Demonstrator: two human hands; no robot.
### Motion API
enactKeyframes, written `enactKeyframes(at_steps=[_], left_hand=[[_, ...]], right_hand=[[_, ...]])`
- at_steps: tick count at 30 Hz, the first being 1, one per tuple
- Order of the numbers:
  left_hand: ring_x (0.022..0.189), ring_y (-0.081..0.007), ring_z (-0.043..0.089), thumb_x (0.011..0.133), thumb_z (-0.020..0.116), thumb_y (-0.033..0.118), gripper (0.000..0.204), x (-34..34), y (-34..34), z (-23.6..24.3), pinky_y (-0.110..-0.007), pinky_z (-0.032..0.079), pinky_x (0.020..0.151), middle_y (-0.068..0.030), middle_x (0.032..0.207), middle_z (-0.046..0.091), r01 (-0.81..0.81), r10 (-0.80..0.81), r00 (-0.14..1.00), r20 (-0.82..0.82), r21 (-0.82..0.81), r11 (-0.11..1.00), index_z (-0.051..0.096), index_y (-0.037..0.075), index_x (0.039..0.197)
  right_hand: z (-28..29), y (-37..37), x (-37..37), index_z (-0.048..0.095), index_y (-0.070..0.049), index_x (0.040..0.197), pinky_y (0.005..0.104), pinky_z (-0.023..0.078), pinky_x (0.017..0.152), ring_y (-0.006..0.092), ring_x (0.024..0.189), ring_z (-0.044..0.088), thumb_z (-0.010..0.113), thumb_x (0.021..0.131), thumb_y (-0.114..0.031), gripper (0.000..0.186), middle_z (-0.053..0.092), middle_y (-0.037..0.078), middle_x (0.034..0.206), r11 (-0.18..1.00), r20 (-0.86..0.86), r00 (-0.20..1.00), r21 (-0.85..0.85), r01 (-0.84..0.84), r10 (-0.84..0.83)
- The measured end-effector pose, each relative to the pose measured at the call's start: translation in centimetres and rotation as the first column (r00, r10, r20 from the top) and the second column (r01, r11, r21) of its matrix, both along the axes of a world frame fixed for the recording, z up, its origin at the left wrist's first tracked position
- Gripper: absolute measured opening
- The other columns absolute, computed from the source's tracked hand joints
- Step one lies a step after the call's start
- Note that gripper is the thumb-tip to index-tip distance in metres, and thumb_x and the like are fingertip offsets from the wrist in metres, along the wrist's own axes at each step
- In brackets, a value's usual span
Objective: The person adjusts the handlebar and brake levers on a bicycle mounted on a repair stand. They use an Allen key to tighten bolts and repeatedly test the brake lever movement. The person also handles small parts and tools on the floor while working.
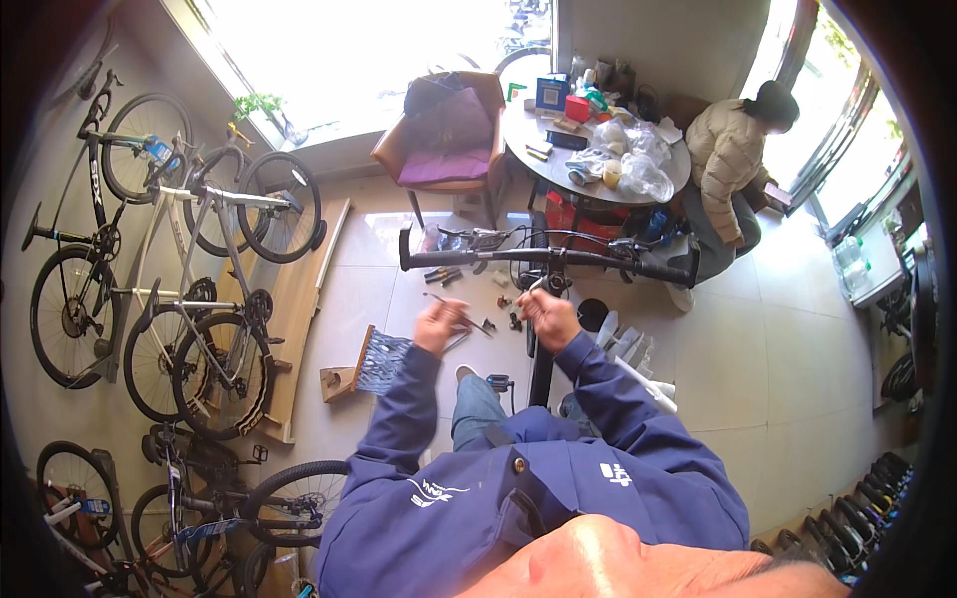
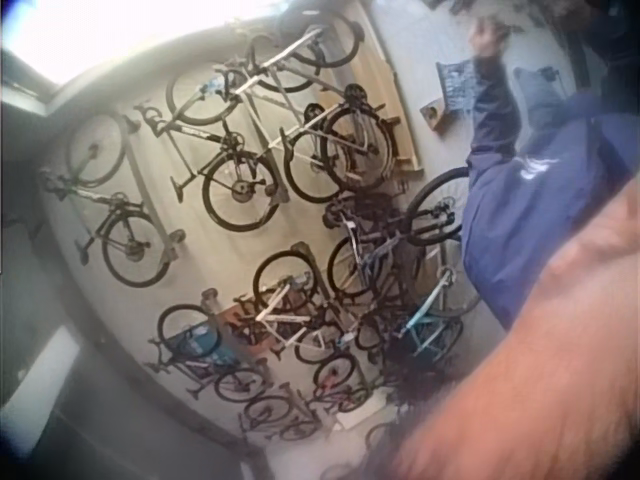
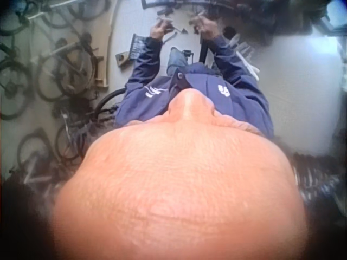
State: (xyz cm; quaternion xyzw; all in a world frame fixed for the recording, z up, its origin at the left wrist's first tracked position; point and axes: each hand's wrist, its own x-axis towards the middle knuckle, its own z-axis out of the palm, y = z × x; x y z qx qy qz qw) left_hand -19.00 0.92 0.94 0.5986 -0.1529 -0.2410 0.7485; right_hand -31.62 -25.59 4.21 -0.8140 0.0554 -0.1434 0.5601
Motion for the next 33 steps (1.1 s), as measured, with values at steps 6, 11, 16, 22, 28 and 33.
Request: enactKeyframes(at_steps=[6,11,16,22,28,33], left_hand=[[0.091,-0.0167,0.076,0.110,0.067,0.030,0.032,-10.2,-5.6,-3.4,-0.032,0.064,0.081,-0.0097,0.107,0.079,-0.058,0.039,0.971,-0.234,-0.073,0.996,0.075,0.001,0.119],[0.087,-0.0144,0.074,0.111,0.067,0.031,0.034,-12.3,-5.3,-5.7,-0.028,0.062,0.075,-0.0075,0.101,0.076,0.041,-0.013,0.962,-0.271,0.099,0.994,0.075,-0.001,0.118],[0.086,-0.0128,0.073,0.112,0.065,0.030,0.032,-14.2,-5.7,-7.0,-0.027,0.061,0.074,-0.0036,0.095,0.072,0.049,-0.010,0.935,-0.356,0.101,0.994,0.075,0.001,0.121],[0.084,-0.0127,0.070,0.115,0.057,0.035,0.035,-13.8,-5.4,-8.9,-0.030,0.059,0.076,-0.0032,0.096,0.073,-0.114,0.155,0.942,-0.297,0.149,0.982,0.072,0.005,0.125],[0.091,-0.0158,0.071,0.116,0.053,0.032,0.032,-13.5,-4.5,-9.9,-0.036,0.062,0.082,-0.0030,0.096,0.071,-0.069,0.113,0.934,-0.338,0.140,0.988,0.067,0.007,0.129],[0.084,-0.0155,0.072,0.116,0.054,0.028,0.029,-14.5,-4.7,-9.8,-0.035,0.063,0.080,-0.0036,0.092,0.071,-0.051,0.091,0.902,-0.422,0.104,0.993,0.068,0.005,0.128]], right_hand=[[-4.2,5.1,-5.9,0.066,-0.002,0.105,0.0405,0.057,0.068,0.0303,0.077,0.076,0.056,0.114,-0.032,0.033,0.074,0.017,0.084,1.000,-0.076,0.997,-0.002,-0.024,0.023],[-6.2,5.4,-9.9,0.063,-0.005,0.099,0.0465,0.056,0.065,0.0369,0.074,0.074,0.055,0.113,-0.034,0.034,0.070,0.017,0.076,1.000,-0.254,0.967,0.026,-0.002,0.009],[-8.9,5.5,-11.7,0.066,-0.005,0.100,0.0452,0.055,0.065,0.0340,0.071,0.072,0.056,0.113,-0.036,0.034,0.071,0.014,0.077,0.996,-0.268,0.963,0.068,0.060,-0.040],[-10.5,4.2,-12.1,0.071,-0.004,0.112,0.0310,0.056,0.070,0.0132,0.074,0.068,0.057,0.114,-0.033,0.032,0.072,0.005,0.086,0.957,-0.410,0.911,0.238,0.163,-0.053],[-12.3,3.7,-13.1,0.069,-0.003,0.122,0.0356,0.059,0.078,0.0202,0.083,0.073,0.065,0.106,-0.024,0.027,0.075,0.010,0.096,0.977,-0.385,0.899,-0.035,0.211,-0.208],[-14.4,3.5,-13.4,0.068,-0.002,0.131,0.0380,0.061,0.084,0.0262,0.088,0.075,0.068,0.101,-0.019,0.035,0.078,0.016,0.107,0.959,-0.217,0.951,-0.229,0.169,-0.219]])
